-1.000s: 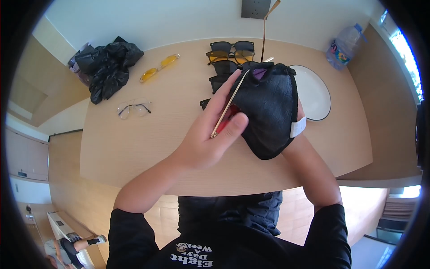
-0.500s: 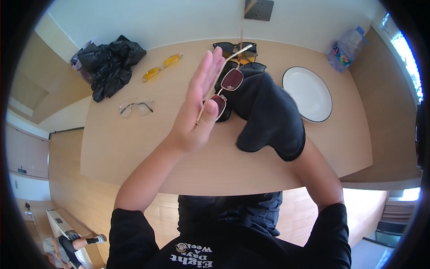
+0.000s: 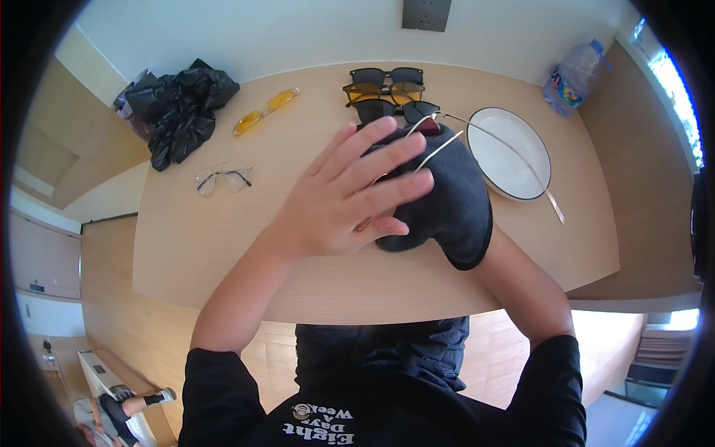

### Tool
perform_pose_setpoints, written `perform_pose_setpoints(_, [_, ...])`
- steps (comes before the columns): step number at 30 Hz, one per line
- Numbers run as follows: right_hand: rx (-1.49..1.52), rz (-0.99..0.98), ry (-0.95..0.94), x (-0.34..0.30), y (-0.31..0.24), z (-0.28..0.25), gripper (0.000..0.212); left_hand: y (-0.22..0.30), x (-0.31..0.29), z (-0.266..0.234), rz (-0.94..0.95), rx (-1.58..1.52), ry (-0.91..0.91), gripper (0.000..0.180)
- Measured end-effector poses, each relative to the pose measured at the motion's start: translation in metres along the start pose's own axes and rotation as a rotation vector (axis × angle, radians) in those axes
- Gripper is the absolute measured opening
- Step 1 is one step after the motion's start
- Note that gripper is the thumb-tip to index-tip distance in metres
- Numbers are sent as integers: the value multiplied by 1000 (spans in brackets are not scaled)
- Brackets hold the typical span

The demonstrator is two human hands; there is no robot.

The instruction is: The person wipes various pairs of eyeglasses and sunglasses using a black cloth by hand.

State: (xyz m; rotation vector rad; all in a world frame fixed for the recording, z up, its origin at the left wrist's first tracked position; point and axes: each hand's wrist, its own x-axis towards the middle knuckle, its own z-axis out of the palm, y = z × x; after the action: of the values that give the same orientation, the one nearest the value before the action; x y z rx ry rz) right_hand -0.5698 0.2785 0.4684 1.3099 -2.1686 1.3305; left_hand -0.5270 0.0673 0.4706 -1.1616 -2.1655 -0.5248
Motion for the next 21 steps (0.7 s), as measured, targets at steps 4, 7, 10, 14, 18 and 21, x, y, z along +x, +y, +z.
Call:
perform_pose_setpoints(4, [-320,220,-136,19,-24,-19,61,3,4,10,-248,-412,202,98])
perform_pose_setpoints(7, [-411,98,-76,17,-12,-17,47,9,4,13,-455,-812,171,105])
perform_pose_setpoints(10, [-541,75,-21,13,-16,-16,47,12,10,10,-742,-1338,201,86])
perform_pose_setpoints(14, [-425,10,10,9,3,-13,36,19,20,-2,-1006,-1487,207,56])
perform_pose_setpoints(18, [-681,0,-31,8,-2,-8,33,27,23,-8,-1061,-1376,194,55])
perform_pose_setpoints(21, [-273,210,55,5,0,-8,31,25,21,-8,-1081,-1383,108,56])
